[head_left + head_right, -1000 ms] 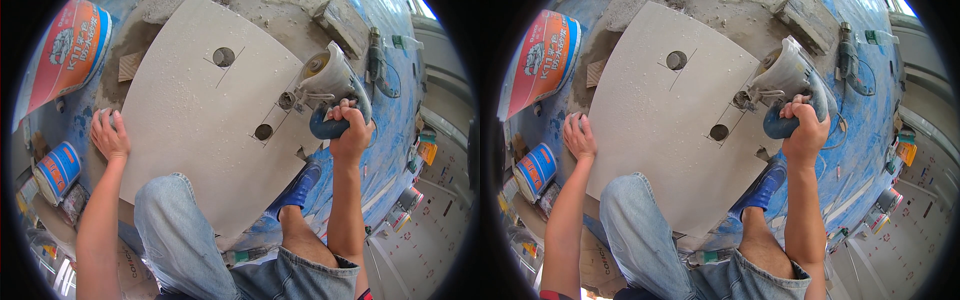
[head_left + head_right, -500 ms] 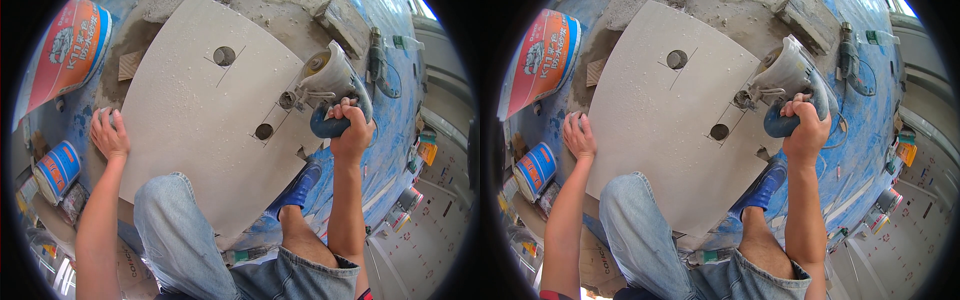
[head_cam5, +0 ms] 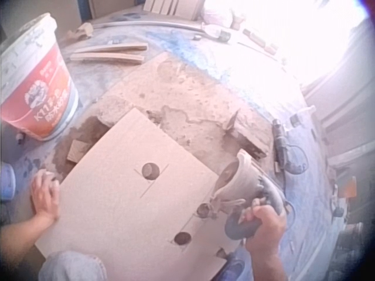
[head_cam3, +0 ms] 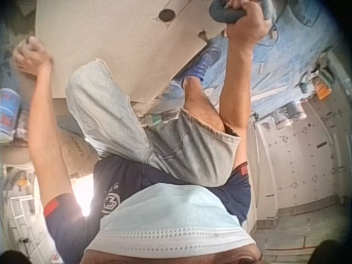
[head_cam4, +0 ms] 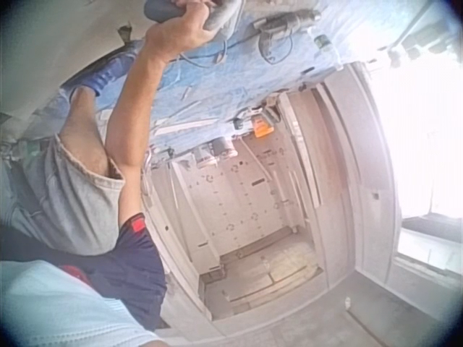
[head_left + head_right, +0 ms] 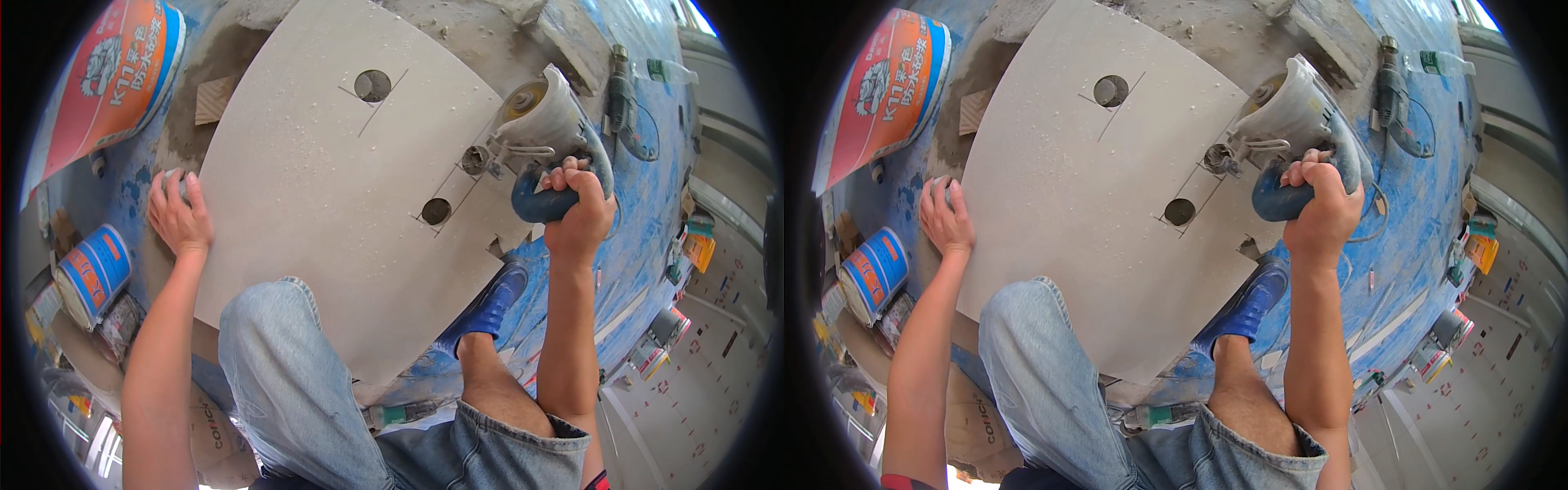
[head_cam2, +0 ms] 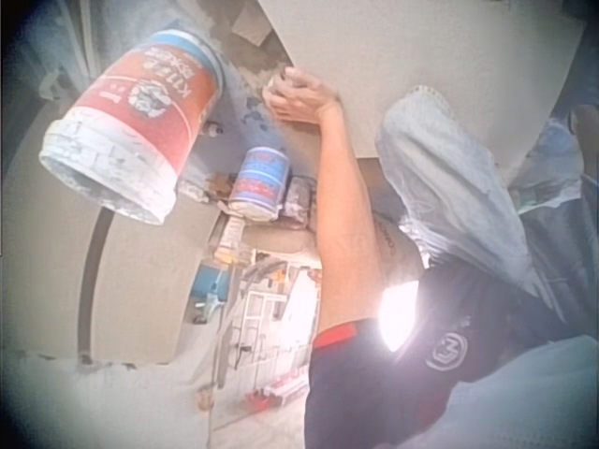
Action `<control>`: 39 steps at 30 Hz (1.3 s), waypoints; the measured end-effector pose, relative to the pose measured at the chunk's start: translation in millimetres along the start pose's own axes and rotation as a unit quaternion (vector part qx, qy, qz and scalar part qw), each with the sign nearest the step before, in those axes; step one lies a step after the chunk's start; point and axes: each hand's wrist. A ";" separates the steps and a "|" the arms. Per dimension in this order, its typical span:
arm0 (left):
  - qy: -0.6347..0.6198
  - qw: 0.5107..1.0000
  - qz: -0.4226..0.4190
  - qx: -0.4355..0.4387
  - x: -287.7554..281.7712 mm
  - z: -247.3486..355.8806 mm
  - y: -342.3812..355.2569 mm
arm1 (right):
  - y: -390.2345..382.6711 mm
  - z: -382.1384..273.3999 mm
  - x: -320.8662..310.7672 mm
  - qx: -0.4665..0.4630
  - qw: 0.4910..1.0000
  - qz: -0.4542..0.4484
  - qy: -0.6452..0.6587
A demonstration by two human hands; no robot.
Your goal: The person cuts a tile using a handheld power cutter, carries it to a wall to test-fit it around plumbing pipes, and then trims the tile further with the power cutter.
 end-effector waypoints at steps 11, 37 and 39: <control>-0.010 1.000 -0.002 -0.009 -1.4 0.8 0.6 | -1.4 2.0 4.1 0.008 1.000 0.021 0.006; -0.001 1.000 -0.004 0.002 -5.1 3.2 1.5 | -8.1 2.7 8.9 0.019 0.999 0.028 0.002; 0.000 1.000 -0.003 0.001 -5.2 3.7 1.3 | -7.9 3.4 7.4 0.021 0.999 0.025 0.005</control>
Point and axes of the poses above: each hand's wrist, its own y-axis towards the middle knuckle, its own x-axis out of the palm, z = x × y, and after that the axes turned 3 degrees about y, right-handed
